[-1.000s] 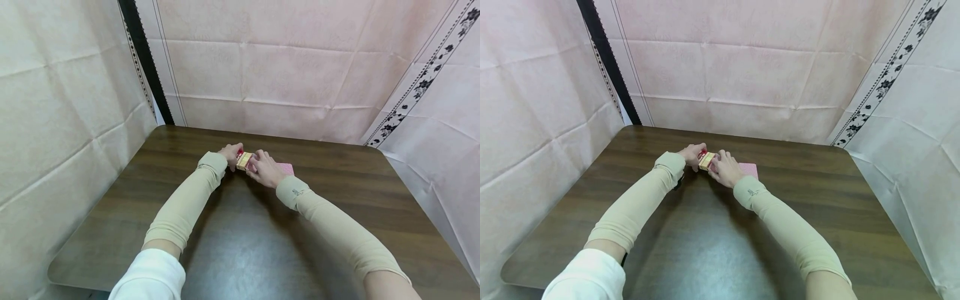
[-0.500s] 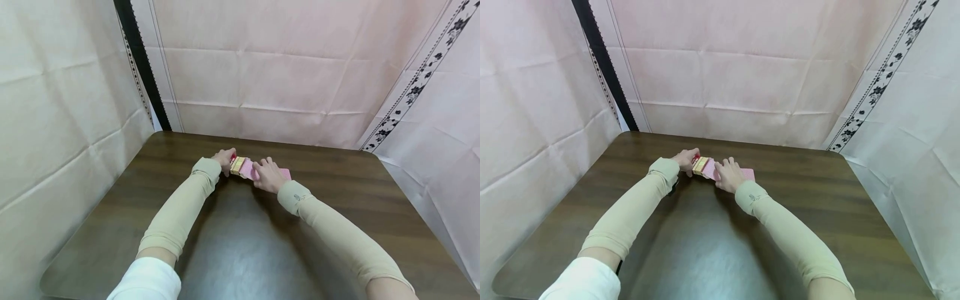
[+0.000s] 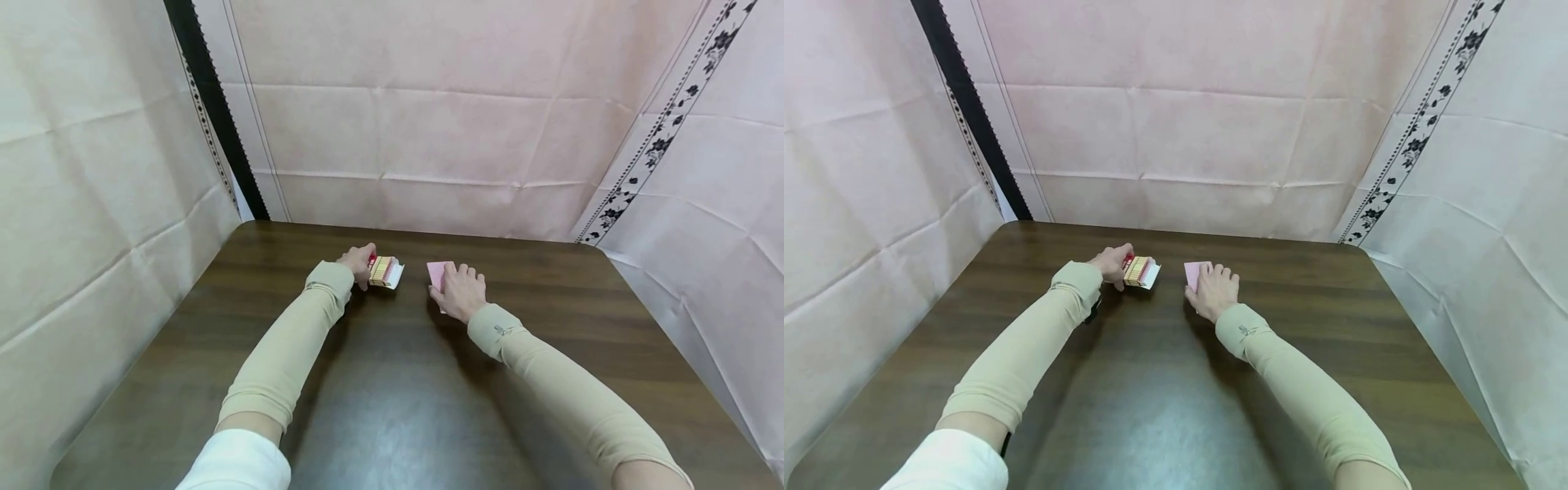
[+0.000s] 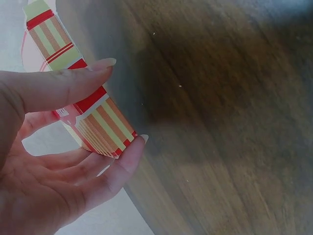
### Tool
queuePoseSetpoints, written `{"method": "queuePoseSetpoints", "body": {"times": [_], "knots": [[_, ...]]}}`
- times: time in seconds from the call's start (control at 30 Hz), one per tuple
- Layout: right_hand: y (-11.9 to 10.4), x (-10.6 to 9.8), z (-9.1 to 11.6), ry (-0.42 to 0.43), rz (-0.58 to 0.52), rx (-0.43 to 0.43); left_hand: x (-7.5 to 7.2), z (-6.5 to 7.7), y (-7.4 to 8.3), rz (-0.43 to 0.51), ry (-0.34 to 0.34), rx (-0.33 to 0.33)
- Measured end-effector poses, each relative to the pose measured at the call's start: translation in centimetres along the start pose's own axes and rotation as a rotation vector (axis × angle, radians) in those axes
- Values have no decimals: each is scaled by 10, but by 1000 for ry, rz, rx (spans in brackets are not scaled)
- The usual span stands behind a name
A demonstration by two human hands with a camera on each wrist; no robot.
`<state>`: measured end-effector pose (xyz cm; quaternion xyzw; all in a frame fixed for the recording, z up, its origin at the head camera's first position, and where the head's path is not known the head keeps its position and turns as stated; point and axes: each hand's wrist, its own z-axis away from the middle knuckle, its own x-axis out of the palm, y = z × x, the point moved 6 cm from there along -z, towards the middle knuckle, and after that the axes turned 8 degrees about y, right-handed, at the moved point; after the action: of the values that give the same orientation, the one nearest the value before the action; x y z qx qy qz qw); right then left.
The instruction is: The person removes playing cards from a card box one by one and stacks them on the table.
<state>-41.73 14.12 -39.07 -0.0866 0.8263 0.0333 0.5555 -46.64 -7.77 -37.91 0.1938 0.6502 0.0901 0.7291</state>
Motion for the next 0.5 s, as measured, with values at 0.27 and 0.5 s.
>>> {"method": "queuePoseSetpoints", "body": {"times": [0.27, 0.5], "knots": [[5, 8, 6, -121, 76, 64, 3, 0, -2, -5, -5, -17], [8, 13, 9, -189, 99, 92, 4, 1, -2, -11, -14, -21]]}}
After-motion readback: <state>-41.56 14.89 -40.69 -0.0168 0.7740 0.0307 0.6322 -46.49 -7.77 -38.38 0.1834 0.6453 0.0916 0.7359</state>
